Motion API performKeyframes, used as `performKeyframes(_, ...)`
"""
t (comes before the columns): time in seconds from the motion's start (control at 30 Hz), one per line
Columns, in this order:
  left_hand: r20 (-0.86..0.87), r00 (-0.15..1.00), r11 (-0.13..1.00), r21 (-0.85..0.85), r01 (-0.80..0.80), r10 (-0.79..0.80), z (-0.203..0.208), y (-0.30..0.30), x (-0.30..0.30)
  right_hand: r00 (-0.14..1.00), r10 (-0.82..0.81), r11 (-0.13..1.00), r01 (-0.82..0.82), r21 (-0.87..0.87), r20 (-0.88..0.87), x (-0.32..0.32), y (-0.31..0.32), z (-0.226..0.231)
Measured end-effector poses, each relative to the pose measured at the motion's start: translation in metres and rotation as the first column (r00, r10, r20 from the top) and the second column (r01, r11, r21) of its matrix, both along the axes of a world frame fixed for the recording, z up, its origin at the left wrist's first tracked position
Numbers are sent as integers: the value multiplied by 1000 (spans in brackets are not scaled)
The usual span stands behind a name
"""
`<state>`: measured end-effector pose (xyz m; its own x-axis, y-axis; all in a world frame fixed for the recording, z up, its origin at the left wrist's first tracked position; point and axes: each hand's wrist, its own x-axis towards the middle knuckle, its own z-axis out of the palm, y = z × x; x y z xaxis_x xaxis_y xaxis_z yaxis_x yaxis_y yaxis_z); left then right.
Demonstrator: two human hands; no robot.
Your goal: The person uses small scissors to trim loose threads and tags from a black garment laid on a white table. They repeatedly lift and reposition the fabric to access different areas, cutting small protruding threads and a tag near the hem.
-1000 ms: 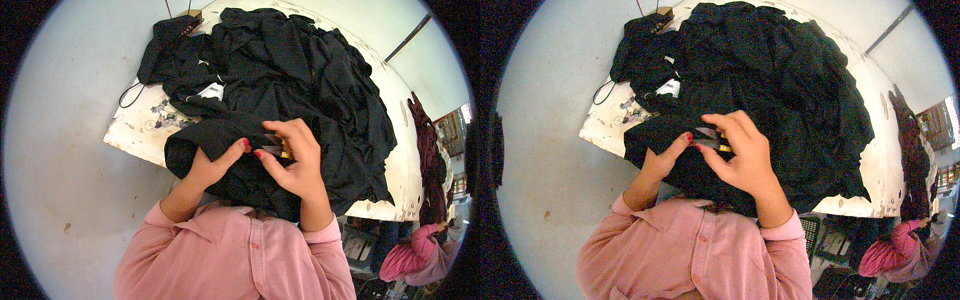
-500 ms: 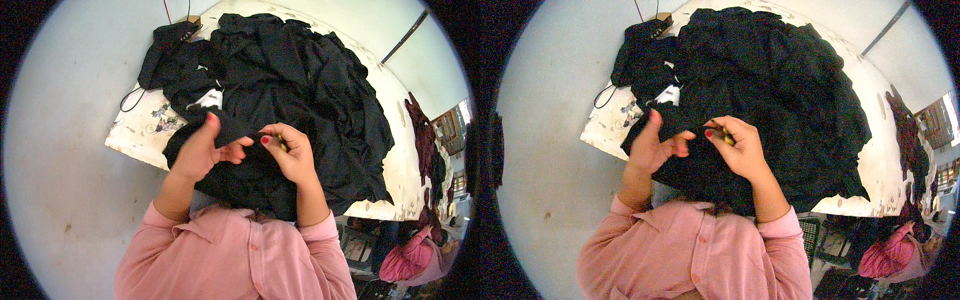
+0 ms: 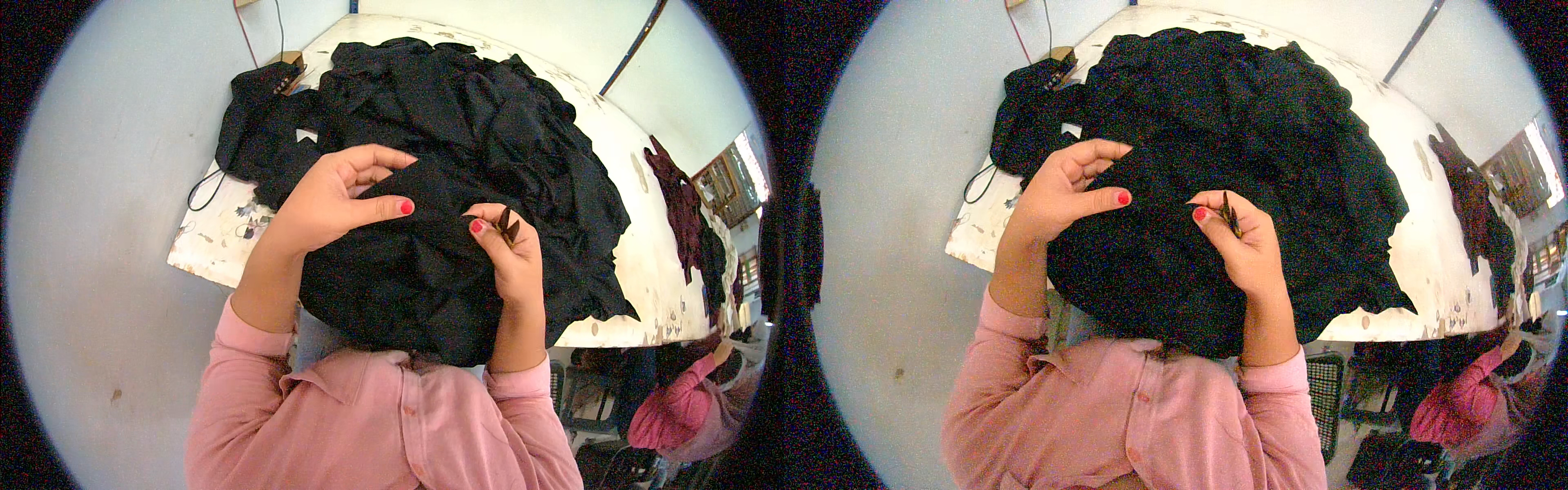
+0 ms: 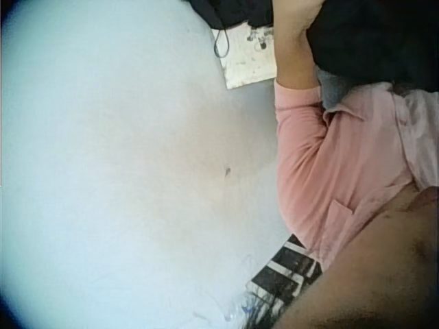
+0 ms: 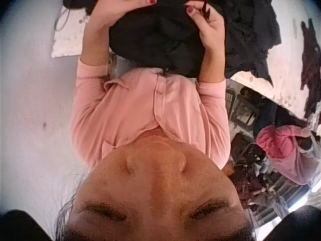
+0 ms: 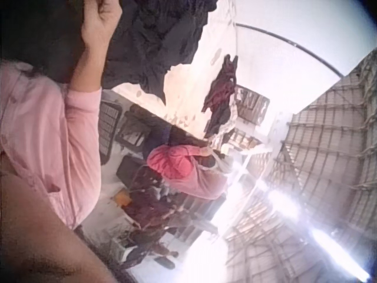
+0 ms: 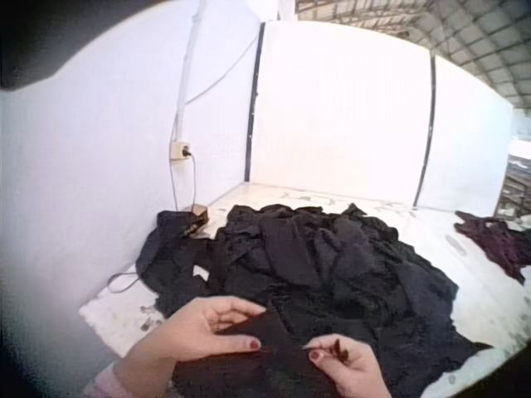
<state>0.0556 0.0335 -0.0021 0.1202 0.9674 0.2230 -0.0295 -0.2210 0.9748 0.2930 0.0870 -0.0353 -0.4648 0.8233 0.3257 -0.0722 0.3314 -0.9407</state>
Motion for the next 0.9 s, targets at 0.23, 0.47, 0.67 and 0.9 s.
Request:
performKeyframes(0.23,-57,994,995,15,-95,96,-9,7,20,869,-487,666,301,682,92,2,15,9)
performKeyframes(0.47,-371,762,780,566,-268,531,-10,4,44,886,-451,721,290,629,109,-13,-14,32)
performKeyframes(0.67,-275,612,568,744,-353,741,-11,6,54,815,-518,708,240,665,258,-5,-38,32)
performKeyframes(0.9,-283,595,531,795,-293,752,-16,8,58,791,-589,557,250,792,165,-10,-39,19)
